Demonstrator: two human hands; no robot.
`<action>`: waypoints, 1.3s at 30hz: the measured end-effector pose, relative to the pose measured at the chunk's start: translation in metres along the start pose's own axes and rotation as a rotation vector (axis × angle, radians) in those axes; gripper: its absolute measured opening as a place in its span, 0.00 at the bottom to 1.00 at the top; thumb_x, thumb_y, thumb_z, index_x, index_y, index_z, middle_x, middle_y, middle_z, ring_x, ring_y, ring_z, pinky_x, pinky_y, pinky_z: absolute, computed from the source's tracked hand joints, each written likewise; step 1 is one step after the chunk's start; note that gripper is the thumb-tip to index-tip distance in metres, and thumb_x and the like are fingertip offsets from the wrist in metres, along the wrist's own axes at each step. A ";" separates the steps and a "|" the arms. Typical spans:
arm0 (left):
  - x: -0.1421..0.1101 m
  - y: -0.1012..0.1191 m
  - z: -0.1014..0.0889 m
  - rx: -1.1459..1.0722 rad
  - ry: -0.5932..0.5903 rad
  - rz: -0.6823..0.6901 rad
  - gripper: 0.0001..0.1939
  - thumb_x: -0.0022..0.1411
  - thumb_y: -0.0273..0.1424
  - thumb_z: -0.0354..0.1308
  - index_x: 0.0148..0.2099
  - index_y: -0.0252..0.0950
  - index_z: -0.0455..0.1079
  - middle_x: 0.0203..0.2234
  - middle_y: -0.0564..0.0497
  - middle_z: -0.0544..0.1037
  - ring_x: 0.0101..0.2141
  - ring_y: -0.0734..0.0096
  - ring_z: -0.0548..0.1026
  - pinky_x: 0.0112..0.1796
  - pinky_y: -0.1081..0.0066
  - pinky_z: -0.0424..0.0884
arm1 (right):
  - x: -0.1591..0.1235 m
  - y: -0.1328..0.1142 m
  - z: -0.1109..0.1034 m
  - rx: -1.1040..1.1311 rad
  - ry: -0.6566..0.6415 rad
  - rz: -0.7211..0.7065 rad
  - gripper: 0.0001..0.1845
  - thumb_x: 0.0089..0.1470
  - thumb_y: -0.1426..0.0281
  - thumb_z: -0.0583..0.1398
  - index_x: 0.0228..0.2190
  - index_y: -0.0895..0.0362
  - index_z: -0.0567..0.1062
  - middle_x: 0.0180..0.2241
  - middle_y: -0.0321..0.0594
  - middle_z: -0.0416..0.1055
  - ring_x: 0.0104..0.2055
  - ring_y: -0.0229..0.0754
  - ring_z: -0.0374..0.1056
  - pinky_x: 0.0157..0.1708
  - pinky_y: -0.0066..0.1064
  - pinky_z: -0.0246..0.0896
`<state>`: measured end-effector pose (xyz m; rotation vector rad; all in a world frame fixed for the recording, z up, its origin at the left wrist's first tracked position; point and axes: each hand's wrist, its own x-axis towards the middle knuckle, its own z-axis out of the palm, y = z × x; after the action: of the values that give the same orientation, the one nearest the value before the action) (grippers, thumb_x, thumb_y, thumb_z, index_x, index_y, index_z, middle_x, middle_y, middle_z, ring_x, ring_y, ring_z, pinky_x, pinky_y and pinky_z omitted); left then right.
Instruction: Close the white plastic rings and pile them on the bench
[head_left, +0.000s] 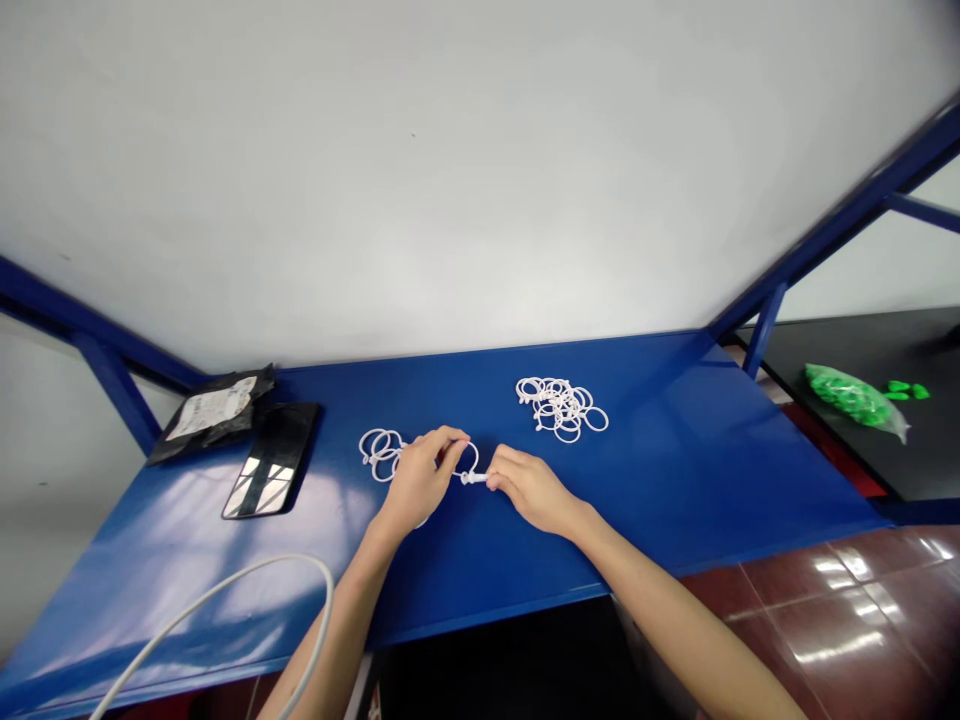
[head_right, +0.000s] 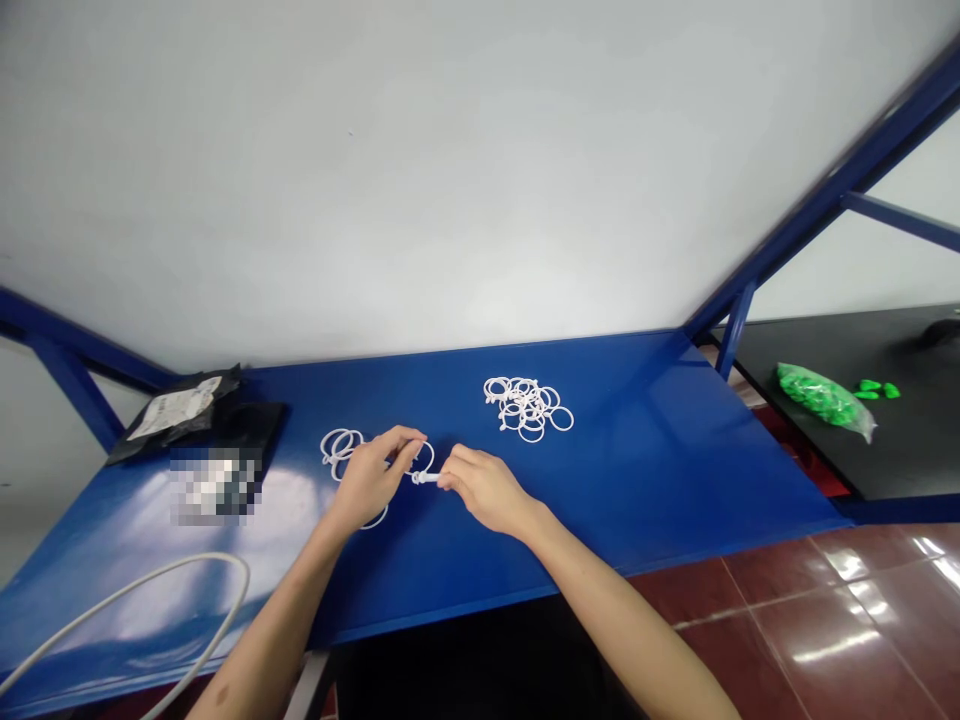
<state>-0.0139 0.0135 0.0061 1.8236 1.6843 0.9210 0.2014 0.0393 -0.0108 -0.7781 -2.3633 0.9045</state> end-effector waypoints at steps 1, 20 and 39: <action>0.000 0.000 0.001 0.000 0.029 -0.016 0.12 0.70 0.37 0.51 0.44 0.40 0.75 0.30 0.53 0.80 0.30 0.68 0.75 0.37 0.68 0.67 | 0.000 0.000 0.001 -0.016 -0.018 -0.026 0.17 0.73 0.66 0.49 0.34 0.55 0.72 0.35 0.36 0.68 0.35 0.39 0.65 0.39 0.31 0.60; -0.006 0.015 0.008 -0.112 0.058 0.068 0.10 0.69 0.37 0.56 0.44 0.40 0.77 0.38 0.50 0.82 0.37 0.65 0.75 0.42 0.65 0.71 | 0.002 0.000 -0.002 0.183 0.257 0.185 0.19 0.72 0.62 0.51 0.38 0.55 0.78 0.33 0.39 0.72 0.33 0.38 0.70 0.36 0.30 0.66; -0.017 0.009 0.037 -0.043 0.244 0.489 0.10 0.71 0.22 0.53 0.36 0.37 0.69 0.27 0.53 0.75 0.31 0.71 0.72 0.35 0.71 0.69 | -0.006 -0.003 0.008 0.065 0.342 -0.061 0.11 0.70 0.70 0.53 0.40 0.54 0.76 0.34 0.40 0.73 0.35 0.40 0.71 0.35 0.30 0.66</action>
<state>0.0196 -0.0007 -0.0143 2.2132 1.3493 1.4167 0.1997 0.0298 -0.0157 -0.7626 -2.0382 0.7522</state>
